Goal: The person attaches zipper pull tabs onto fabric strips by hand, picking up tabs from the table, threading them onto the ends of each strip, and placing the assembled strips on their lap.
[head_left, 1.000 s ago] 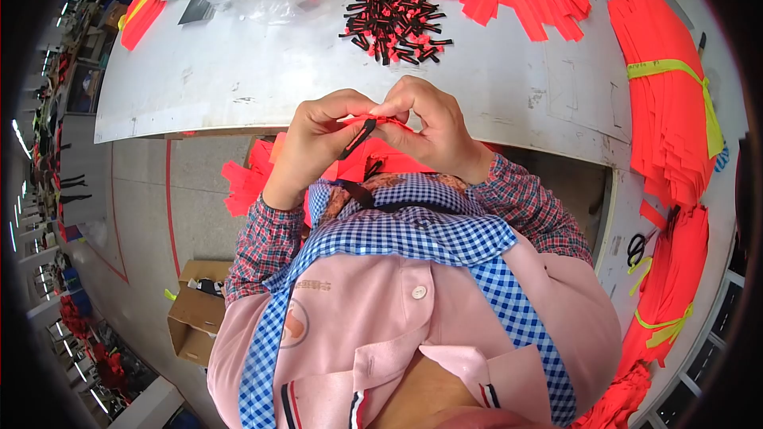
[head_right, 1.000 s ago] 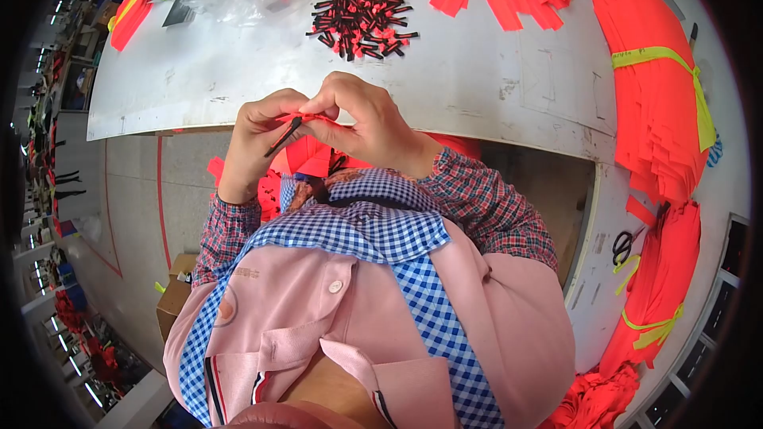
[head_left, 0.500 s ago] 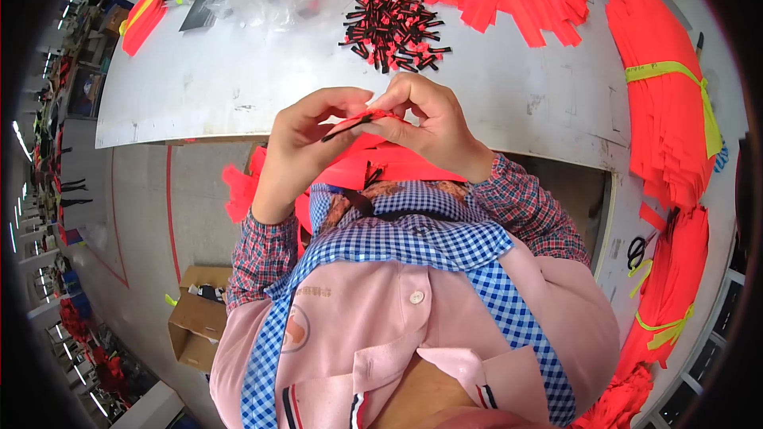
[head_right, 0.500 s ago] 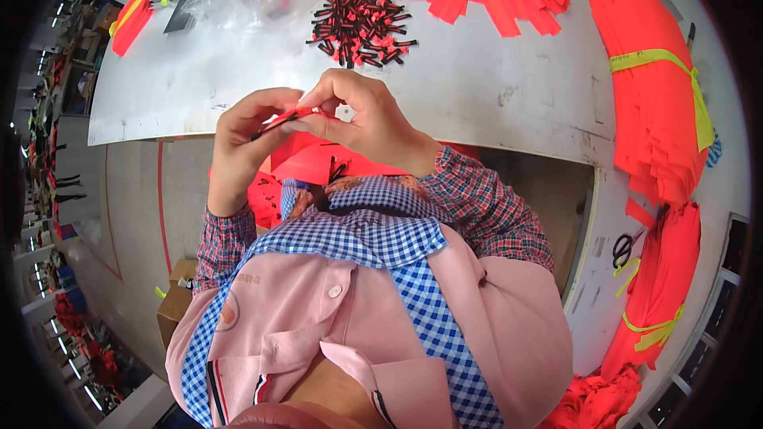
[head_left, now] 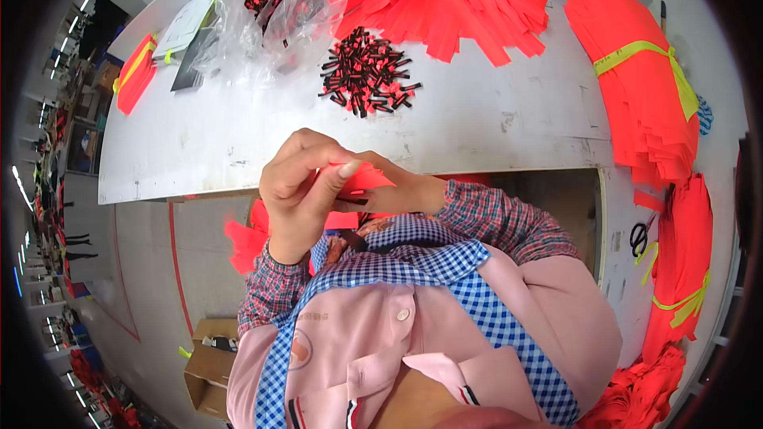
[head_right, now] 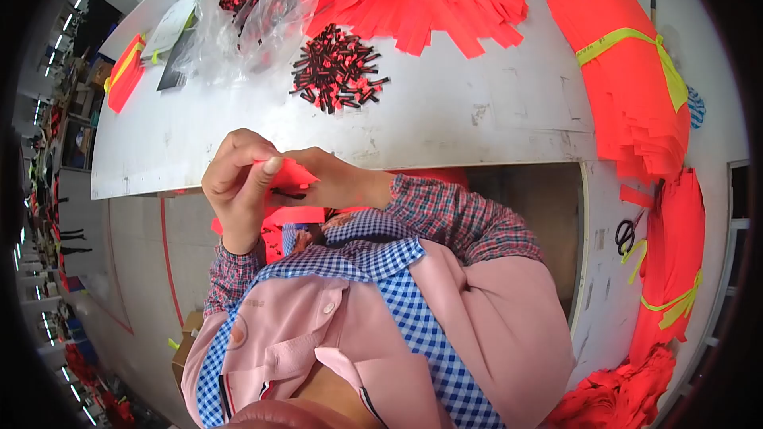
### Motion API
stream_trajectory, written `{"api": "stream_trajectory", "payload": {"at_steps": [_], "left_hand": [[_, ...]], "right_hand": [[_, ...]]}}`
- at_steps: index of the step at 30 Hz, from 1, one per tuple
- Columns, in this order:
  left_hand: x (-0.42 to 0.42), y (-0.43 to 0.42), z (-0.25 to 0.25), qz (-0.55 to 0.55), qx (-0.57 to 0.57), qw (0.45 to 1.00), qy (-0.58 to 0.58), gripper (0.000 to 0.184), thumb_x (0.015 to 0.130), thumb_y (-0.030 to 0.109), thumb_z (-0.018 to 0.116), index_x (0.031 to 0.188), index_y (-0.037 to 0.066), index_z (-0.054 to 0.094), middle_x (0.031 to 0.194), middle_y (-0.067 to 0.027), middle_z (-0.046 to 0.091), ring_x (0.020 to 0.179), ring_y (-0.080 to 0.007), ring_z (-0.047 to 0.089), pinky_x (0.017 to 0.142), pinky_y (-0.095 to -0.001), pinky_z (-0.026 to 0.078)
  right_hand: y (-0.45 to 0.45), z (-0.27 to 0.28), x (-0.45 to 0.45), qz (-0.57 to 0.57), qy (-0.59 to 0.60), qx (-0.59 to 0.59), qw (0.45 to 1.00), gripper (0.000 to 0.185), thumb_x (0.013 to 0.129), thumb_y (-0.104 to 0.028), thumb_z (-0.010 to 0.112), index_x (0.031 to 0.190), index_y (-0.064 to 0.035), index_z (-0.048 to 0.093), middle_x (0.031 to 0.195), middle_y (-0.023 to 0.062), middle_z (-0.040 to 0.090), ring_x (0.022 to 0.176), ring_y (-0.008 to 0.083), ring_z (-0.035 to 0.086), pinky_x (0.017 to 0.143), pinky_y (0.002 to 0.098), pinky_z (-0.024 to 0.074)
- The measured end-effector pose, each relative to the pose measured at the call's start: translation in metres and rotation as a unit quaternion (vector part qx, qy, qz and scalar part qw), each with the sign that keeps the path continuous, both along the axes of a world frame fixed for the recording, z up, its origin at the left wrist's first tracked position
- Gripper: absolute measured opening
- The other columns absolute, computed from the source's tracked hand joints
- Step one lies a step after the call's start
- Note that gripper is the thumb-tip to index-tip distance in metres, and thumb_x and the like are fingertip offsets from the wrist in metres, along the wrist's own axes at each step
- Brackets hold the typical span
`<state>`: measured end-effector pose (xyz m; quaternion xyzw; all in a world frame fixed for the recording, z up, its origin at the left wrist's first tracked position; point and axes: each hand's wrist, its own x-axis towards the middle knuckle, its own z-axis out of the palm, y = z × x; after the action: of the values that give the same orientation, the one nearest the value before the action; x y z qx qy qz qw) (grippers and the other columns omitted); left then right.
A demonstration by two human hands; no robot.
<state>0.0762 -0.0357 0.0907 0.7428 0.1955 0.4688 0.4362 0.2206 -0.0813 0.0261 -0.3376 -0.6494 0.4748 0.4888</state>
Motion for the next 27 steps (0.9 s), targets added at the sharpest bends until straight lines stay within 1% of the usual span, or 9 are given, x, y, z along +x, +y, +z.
{"api": "stream_trajectory", "payload": {"at_steps": [4, 9, 13, 16, 17, 18, 20, 22, 27], "left_hand": [[0.002, 0.010, 0.020, 0.044, -0.096, 0.984, -0.140, 0.012, 0.091, 0.012, 0.059, 0.090, -0.001, 0.058, 0.089, -0.0073, 0.057, 0.079, -0.0146, 0.052, 0.072, -0.0281, 0.043], [-0.035, 0.032, 0.065, 0.158, -0.012, 0.939, -0.304, 0.025, 0.097, 0.024, 0.052, 0.105, 0.000, 0.055, 0.099, -0.0085, 0.056, 0.090, -0.0146, 0.052, 0.079, -0.0285, 0.044], [-0.138, 0.069, 0.063, 0.426, 0.293, 0.842, -0.152, 0.026, 0.096, 0.011, 0.053, 0.118, -0.004, 0.054, 0.105, -0.0110, 0.057, 0.096, -0.0189, 0.056, 0.084, -0.0268, 0.049], [-0.147, 0.057, 0.092, 0.576, 0.249, 0.763, -0.155, 0.034, 0.094, 0.005, 0.055, 0.127, -0.002, 0.051, 0.114, -0.0142, 0.057, 0.102, -0.0210, 0.057, 0.085, -0.0274, 0.051], [-0.140, 0.052, 0.089, 0.580, 0.328, 0.745, -0.014, 0.035, 0.093, 0.006, 0.056, 0.127, -0.002, 0.051, 0.118, -0.0149, 0.057, 0.103, -0.0213, 0.057, 0.085, -0.0287, 0.051], [-0.120, 0.038, 0.083, 0.570, 0.397, 0.708, 0.128, 0.037, 0.093, 0.007, 0.056, 0.128, -0.001, 0.051, 0.122, -0.0156, 0.056, 0.105, -0.0215, 0.057, 0.085, -0.0300, 0.051], [-0.082, 0.018, 0.049, 0.287, 0.213, 0.914, 0.193, 0.035, 0.087, 0.013, 0.064, 0.117, -0.001, 0.055, 0.113, -0.0139, 0.057, 0.091, -0.0218, 0.057, 0.075, -0.0313, 0.048], [-0.069, 0.016, 0.023, -0.031, 0.109, 0.941, 0.317, 0.026, 0.078, 0.016, 0.074, 0.094, -0.001, 0.064, 0.085, -0.0122, 0.063, 0.068, -0.0197, 0.054, 0.057, -0.0303, 0.043], [-0.088, 0.014, 0.029, 0.054, 0.022, 0.918, 0.392, 0.035, 0.068, 0.022, 0.082, 0.068, -0.002, 0.057, 0.059, -0.0064, 0.044, 0.053, -0.0157, 0.038, 0.049, -0.0316, 0.031]], "right_hand": [[0.019, -0.007, -0.003, -0.026, -0.038, 0.130, 0.990, 0.034, 0.081, -0.021, 0.072, 0.107, -0.0013, 0.061, 0.095, 0.0151, 0.066, 0.084, 0.0284, 0.065, 0.078, 0.0339, 0.0499], [0.008, 0.005, -0.021, 0.106, -0.042, 0.001, 0.993, 0.042, 0.081, -0.032, 0.072, 0.104, 0.0016, 0.063, 0.086, 0.0170, 0.068, 0.075, 0.0267, 0.064, 0.070, 0.0339, 0.0491], [0.005, -0.012, -0.006, 0.151, -0.143, -0.012, 0.978, 0.041, 0.080, -0.035, 0.073, 0.091, 0.0041, 0.065, 0.075, 0.0186, 0.066, 0.061, 0.0221, 0.061, 0.060, 0.0327, 0.0472], [0.007, -0.012, 0.008, 0.131, -0.104, 0.006, 0.986, 0.045, 0.078, -0.037, 0.074, 0.085, 0.0052, 0.064, 0.068, 0.0175, 0.062, 0.056, 0.0218, 0.056, 0.055, 0.0335, 0.0445], [0.009, -0.007, 0.008, 0.142, -0.126, 0.000, 0.982, 0.044, 0.078, -0.037, 0.074, 0.085, 0.0051, 0.063, 0.066, 0.0171, 0.062, 0.055, 0.0220, 0.055, 0.055, 0.0337, 0.0439], [0.012, 0.005, 0.008, 0.154, -0.150, -0.007, 0.977, 0.044, 0.078, -0.037, 0.074, 0.084, 0.0051, 0.063, 0.065, 0.0168, 0.061, 0.055, 0.0223, 0.055, 0.054, 0.0340, 0.0433], [0.021, 0.019, 0.004, 0.177, -0.179, 0.004, 0.968, 0.042, 0.077, -0.036, 0.074, 0.083, 0.0038, 0.063, 0.064, 0.0154, 0.059, 0.055, 0.0219, 0.054, 0.054, 0.0346, 0.0422], [0.023, 0.025, 0.001, 0.182, -0.144, -0.006, 0.973, 0.041, 0.077, -0.036, 0.074, 0.085, 0.0028, 0.063, 0.064, 0.0151, 0.059, 0.055, 0.0215, 0.055, 0.055, 0.0344, 0.0428], [0.031, 0.007, 0.021, 0.205, -0.218, -0.010, 0.954, 0.042, 0.077, -0.035, 0.073, 0.097, 0.0014, 0.065, 0.076, 0.0147, 0.065, 0.065, 0.0223, 0.061, 0.062, 0.0336, 0.0464]]}}
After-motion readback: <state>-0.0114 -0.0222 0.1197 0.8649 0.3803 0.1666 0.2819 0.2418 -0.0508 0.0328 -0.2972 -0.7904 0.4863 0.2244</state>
